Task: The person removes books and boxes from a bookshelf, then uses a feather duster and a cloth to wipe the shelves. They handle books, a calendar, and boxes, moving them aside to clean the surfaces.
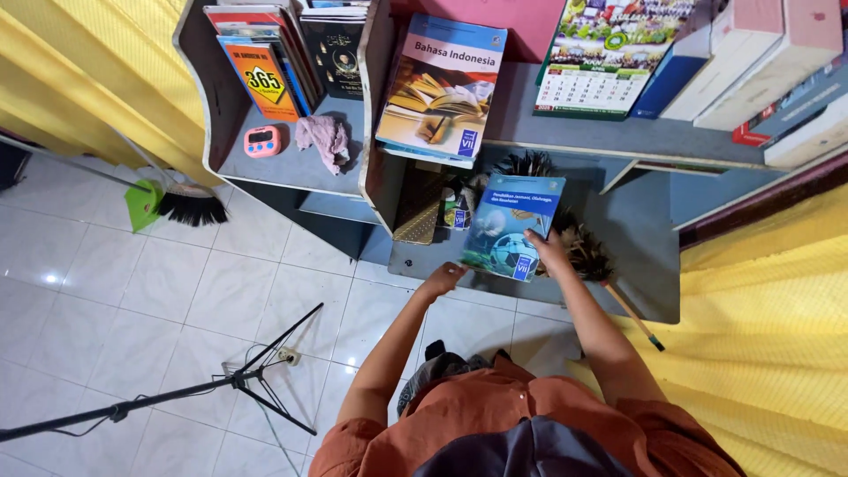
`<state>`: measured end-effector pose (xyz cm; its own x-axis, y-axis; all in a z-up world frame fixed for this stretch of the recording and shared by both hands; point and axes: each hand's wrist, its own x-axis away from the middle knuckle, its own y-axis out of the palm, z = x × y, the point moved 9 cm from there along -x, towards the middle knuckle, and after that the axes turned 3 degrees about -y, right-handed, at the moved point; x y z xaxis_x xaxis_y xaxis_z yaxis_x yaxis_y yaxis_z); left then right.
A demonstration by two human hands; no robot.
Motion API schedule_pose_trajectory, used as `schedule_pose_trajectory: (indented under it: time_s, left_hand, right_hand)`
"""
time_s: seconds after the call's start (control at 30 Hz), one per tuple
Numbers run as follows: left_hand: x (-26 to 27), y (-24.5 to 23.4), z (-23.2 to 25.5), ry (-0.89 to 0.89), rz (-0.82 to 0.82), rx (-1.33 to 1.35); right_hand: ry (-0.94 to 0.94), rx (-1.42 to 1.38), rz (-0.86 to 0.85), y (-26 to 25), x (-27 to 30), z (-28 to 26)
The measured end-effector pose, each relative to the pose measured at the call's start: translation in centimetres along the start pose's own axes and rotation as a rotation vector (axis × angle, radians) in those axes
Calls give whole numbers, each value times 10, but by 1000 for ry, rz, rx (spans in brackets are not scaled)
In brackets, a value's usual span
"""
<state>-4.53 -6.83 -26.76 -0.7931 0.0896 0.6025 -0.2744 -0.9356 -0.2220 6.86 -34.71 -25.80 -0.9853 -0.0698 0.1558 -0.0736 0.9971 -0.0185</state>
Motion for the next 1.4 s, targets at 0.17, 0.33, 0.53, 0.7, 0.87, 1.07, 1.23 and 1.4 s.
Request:
schedule_pose_trajectory:
  time_s: [0.17,0.33,0.53,0.7,0.87,1.07,1.23,1.4]
  left_hand:
    - [6,-35,49,198,14,188]
    - [20,-81,93,290,141,339]
    - [39,-81,84,264,138,372]
    - [54,-74,70,227,94,368]
    - [66,-76,51,194,77,394]
    - [81,-85,38,168,79,382]
    - [87,-89,31,164,84,360]
    - [90,-92,28,177,70,391]
  right_hand:
    - [2,508,72,-13,-26,7]
    - [-126,719,120,-7,-37,-13]
    - [-692,907,305,50,-29,-140]
    - [70,-232,-235,121,-47,-162]
    - [197,-432,-303,158,-63,-194]
    - [277,-487,-336,183,-84,-211]
    - [284,-535,-277,175,-88,-205]
    - [264,-543,-257,176,-68,-204]
